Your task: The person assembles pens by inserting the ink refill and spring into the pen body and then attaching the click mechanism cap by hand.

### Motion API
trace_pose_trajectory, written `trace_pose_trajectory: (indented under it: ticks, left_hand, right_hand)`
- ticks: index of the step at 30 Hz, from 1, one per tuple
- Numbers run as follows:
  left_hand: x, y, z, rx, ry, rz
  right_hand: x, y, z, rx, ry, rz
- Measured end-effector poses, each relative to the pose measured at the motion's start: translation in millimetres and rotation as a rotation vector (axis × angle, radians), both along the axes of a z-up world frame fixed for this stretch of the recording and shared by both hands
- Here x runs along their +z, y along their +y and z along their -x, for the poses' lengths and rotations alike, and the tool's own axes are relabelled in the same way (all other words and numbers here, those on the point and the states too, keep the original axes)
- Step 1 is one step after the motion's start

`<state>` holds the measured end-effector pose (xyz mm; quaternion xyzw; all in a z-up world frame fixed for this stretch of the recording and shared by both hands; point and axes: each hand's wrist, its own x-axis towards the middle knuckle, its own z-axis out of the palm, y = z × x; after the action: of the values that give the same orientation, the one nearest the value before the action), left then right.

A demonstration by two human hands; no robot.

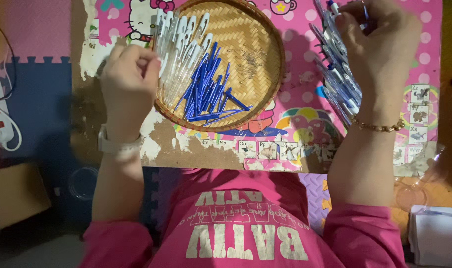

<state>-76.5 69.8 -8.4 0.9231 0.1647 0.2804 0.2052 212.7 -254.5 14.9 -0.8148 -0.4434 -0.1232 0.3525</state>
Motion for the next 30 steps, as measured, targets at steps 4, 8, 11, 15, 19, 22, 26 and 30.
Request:
trace_pose_trajectory:
  ticks: [4,8,11,15,19,22,26,30]
  left_hand:
    - [-4,-6,12,0.125,0.147,-0.094]
    - [-7,-12,11,0.107,0.049,-0.379]
    - [-11,-12,8,0.137,0.039,-0.389]
    - [-24,-3,4,0.226,0.108,-0.203]
    - [-18,-9,3,0.163,0.025,-0.256]
    - [-8,-10,5,0.157,0.018,-0.174]
    - [11,-5,17,0.18,0.06,-0.313]
    - [60,-5,32,-0.054,0.081,-0.269]
  right_hand:
    - [-9,3,-5,-0.016,0.017,0.015]
    - [9,17,17,-0.016,0.036,0.067]
    - [8,20,19,0.001,0.062,0.066]
    - [-3,17,14,0.002,0.005,0.078]
    - [2,19,16,0.004,0.025,0.09]
    - [2,22,16,-0.004,0.038,0.088]
    - [0,20,16,0.01,0.062,0.068]
    - [10,21,19,0.002,0.047,0.046]
